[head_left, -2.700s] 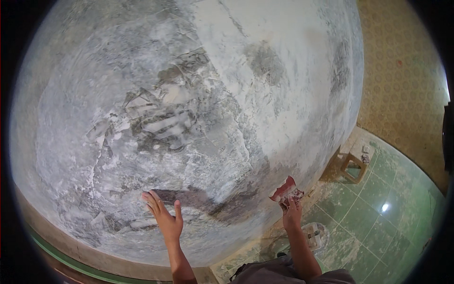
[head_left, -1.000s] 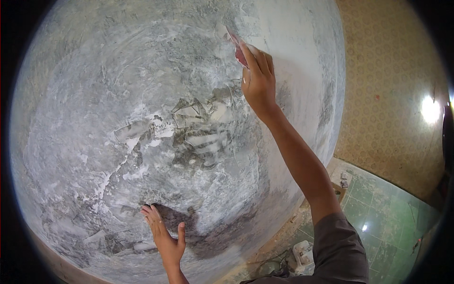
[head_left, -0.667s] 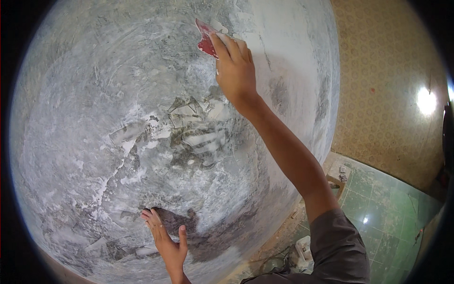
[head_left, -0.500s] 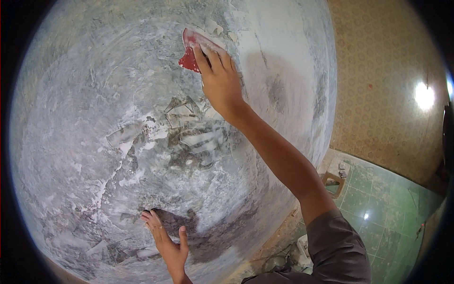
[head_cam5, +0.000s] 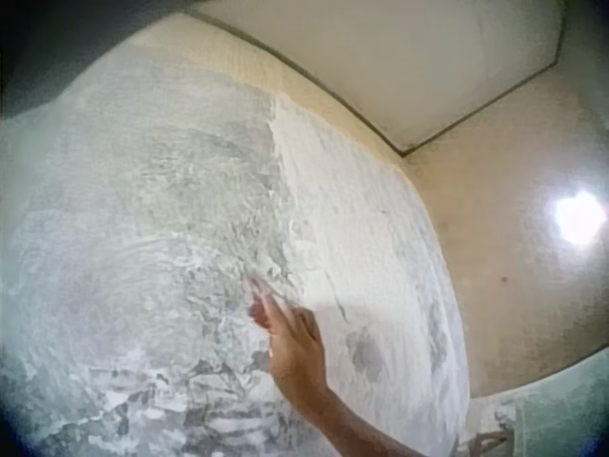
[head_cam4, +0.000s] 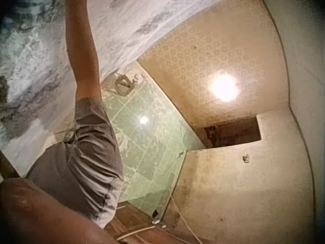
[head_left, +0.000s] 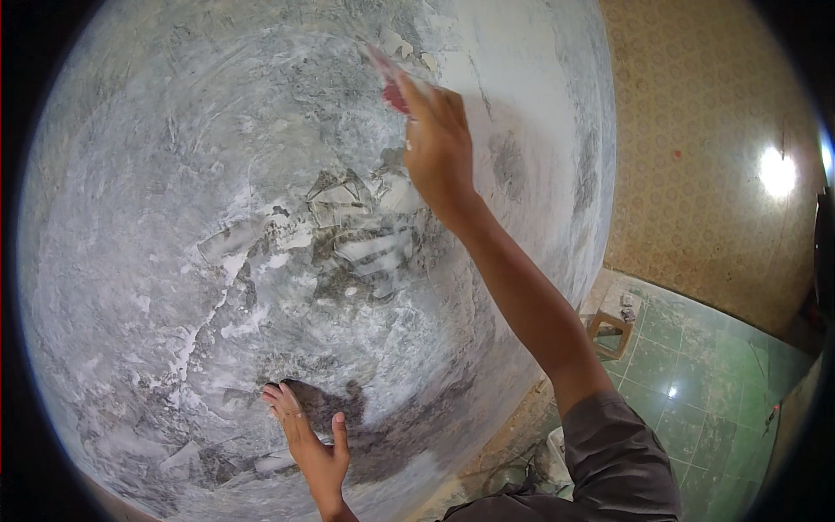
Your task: The person applies plaster or wall putty from a plastic container onto a damaged wall surface, smoothing it with a putty knife.
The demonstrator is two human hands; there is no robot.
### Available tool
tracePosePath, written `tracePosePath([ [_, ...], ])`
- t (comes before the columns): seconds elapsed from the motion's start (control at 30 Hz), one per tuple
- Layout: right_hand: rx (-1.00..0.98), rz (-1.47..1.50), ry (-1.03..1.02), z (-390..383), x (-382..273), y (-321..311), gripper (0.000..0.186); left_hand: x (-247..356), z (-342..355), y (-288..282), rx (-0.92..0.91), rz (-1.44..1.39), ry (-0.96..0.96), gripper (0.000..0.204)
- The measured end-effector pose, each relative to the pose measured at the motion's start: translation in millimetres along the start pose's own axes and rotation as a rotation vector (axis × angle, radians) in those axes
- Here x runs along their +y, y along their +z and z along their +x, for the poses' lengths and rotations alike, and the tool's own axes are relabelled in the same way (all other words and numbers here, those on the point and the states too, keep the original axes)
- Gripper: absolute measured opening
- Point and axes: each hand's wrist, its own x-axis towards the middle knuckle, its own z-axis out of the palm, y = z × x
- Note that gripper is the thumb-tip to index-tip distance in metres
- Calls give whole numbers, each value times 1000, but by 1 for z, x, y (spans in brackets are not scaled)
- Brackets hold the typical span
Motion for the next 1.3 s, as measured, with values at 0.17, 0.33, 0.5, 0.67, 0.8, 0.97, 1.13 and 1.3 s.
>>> tracePosePath([
  [0.17,-72,-29,-27,-23,-9,11,65,1,0,0,1,-21,-10,85],
  [0.33,-28,83,79,-43,-2,-13,67,1,1,-1,11,-38,-4,85],
  [0.5,70,95,264,-36,1,-22,64,3,1,1,8,-24,-1,84],
  [0.67,-45,7,156,-32,-11,0,69,1,-1,-1,7,-19,-9,84],
  [0.8,-138,37,149,-48,-5,-5,62,1,1,5,12,-31,6,84],
  [0.97,135,105,193,-49,2,-40,32,-2,-1,2,17,-27,26,83],
  [1.13,78,278,790,-54,-1,-57,18,-4,-1,2,20,-18,13,82],
  [1.3,176,596,921,-52,0,-60,19,-5,1,3,11,11,22,83],
])
